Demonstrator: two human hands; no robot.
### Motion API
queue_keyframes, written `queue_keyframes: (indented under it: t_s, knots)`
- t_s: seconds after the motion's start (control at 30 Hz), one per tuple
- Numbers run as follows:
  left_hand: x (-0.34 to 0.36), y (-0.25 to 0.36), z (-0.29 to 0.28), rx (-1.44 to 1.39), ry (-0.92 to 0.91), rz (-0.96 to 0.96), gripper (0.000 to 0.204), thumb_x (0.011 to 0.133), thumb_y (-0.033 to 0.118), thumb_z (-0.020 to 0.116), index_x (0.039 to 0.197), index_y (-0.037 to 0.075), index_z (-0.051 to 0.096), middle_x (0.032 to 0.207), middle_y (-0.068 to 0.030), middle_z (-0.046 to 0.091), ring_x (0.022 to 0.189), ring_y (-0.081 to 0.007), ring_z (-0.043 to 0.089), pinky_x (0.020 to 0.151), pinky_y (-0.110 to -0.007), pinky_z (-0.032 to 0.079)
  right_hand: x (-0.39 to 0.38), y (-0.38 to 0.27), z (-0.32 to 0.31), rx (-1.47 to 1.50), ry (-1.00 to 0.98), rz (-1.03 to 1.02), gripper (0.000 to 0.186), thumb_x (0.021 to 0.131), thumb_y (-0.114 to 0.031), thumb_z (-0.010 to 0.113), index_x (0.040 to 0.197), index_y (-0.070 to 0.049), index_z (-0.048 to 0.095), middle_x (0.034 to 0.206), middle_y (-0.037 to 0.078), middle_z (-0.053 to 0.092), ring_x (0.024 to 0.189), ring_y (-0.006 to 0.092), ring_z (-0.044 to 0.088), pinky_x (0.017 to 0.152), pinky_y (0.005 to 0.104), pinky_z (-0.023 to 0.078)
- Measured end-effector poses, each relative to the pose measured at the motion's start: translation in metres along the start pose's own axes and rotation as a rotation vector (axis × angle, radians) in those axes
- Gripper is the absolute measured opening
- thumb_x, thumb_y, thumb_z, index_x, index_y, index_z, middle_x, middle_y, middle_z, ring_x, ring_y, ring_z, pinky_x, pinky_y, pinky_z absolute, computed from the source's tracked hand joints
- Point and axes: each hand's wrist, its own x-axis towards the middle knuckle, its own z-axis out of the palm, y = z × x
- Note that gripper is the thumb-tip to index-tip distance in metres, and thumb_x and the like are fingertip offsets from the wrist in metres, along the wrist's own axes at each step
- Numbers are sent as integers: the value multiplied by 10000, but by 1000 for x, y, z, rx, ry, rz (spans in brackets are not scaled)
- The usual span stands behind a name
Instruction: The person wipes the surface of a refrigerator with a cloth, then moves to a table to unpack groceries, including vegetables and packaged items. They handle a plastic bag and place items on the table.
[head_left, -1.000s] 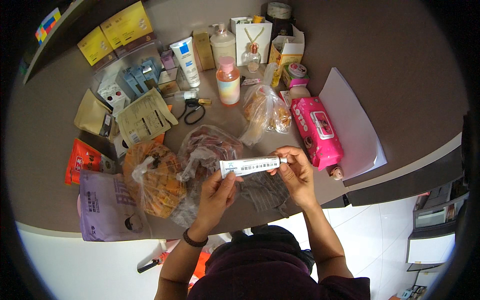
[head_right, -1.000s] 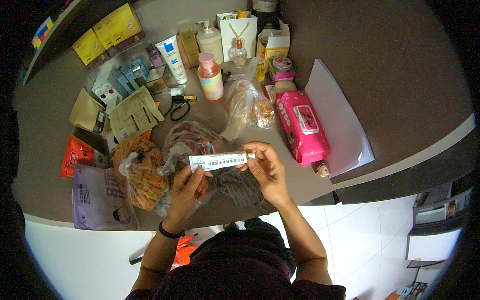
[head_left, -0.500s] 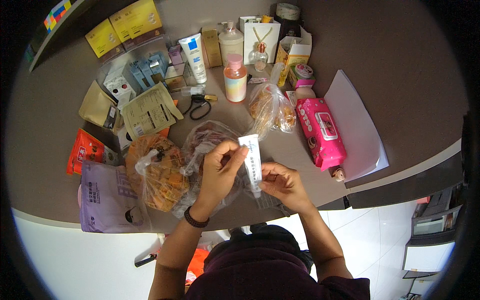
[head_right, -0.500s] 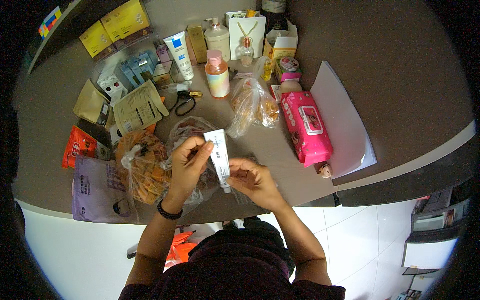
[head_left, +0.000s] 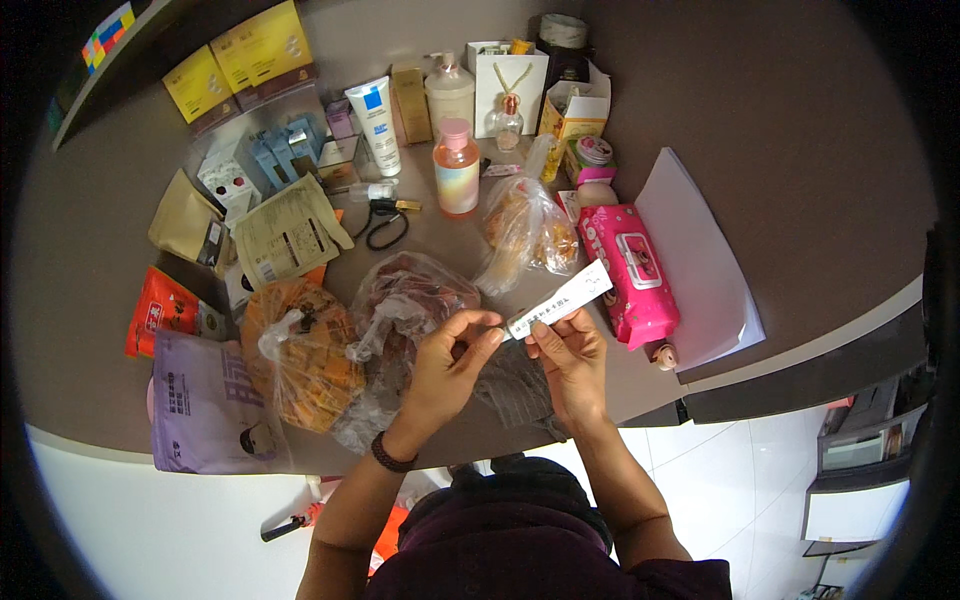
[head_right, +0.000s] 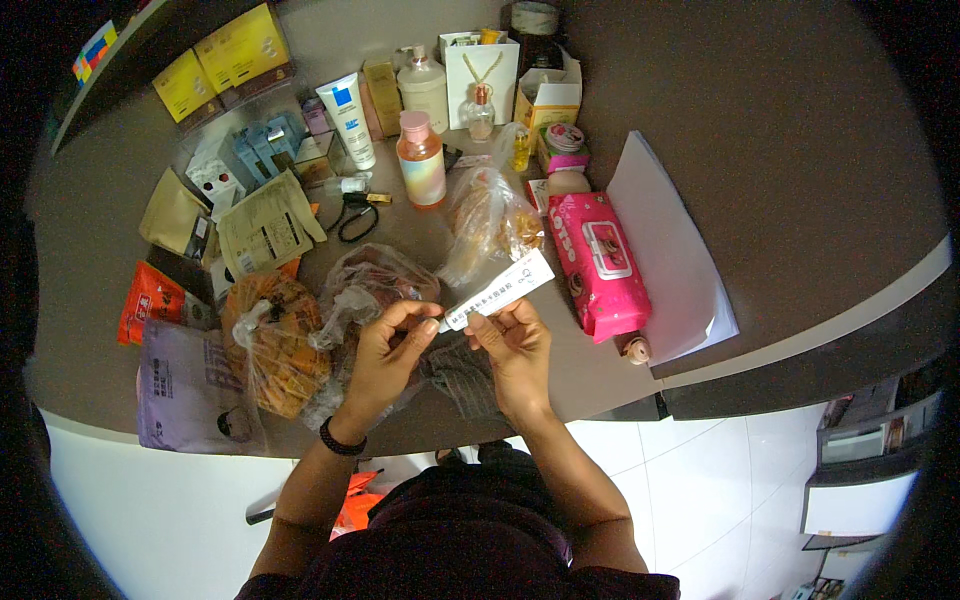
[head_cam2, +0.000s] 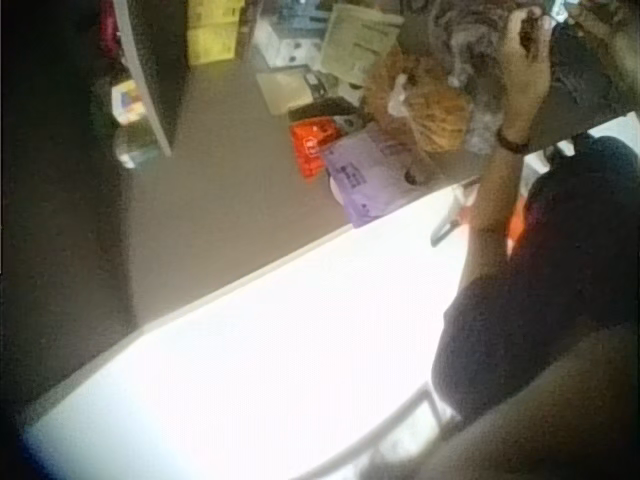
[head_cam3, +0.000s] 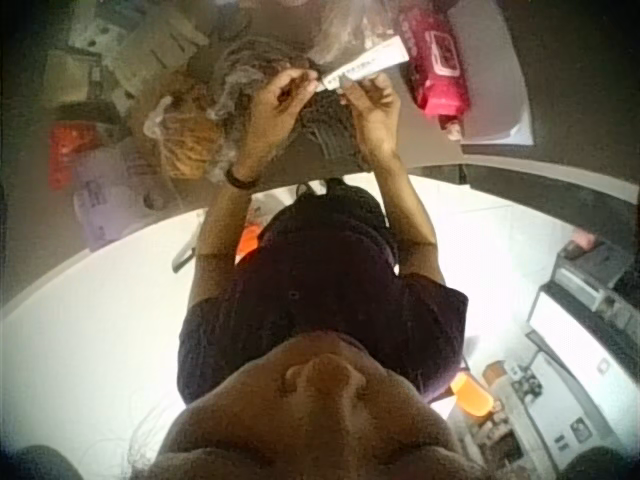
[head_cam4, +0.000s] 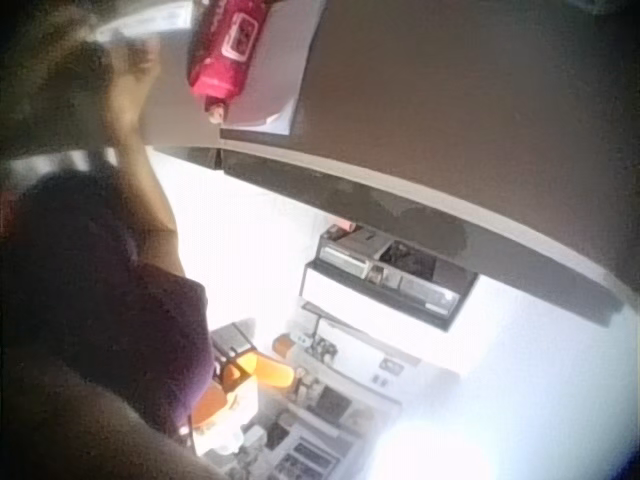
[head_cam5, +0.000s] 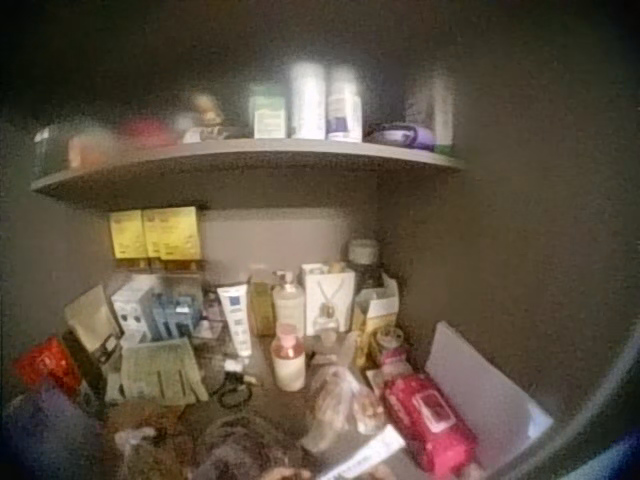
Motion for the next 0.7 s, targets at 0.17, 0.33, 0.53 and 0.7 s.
queue_keyframes:
  t_s: [0.17, 0.33, 0.53, 0.7]
  knots:
    - [-2, 3, 5, -33, 13, -63, 235, 926, 211, 604, 1029, -1, 614, 732, 23, 543, 667, -38, 463, 594, -196, 374, 1, 3, 0, 46, -41, -19, 105, 898, -40, 605, 994, -13, 573, 917, 69, 650, 796, 119, 599, 710, 253, 470]
    - [-2, -2, 3, -71, 27, -76, 207, 932, 204, 592, 977, 3, 610, 747, 17, 563, 679, -46, 482, 614, -205, 394, 1, 3, 1, 48, -54, -21, 104, 910, -28, 580, 1011, -3, 572, 932, 85, 648, 815, 132, 613, 740, 270, 489]
    - [1, -4, 4, -94, 39, -93, 179, 933, 185, 587, 944, 7, 602, 754, 21, 564, 698, -42, 483, 629, -206, 397, 1, 6, -1, 87, -71, -48, 114, 916, -27, 568, 1024, 10, 576, 941, 105, 657, 817, 153, 635, 754, 284, 507]
    - [3, -8, 4, -132, 82, -103, 169, 932, 183, 589, 960, 16, 600, 754, 24, 560, 704, -41, 480, 634, -205, 396, 1, 8, -2, 95, -80, -35, 133, 928, -55, 550, 1037, 9, 590, 944, 121, 659, 848, 183, 641, 782, 312, 514]
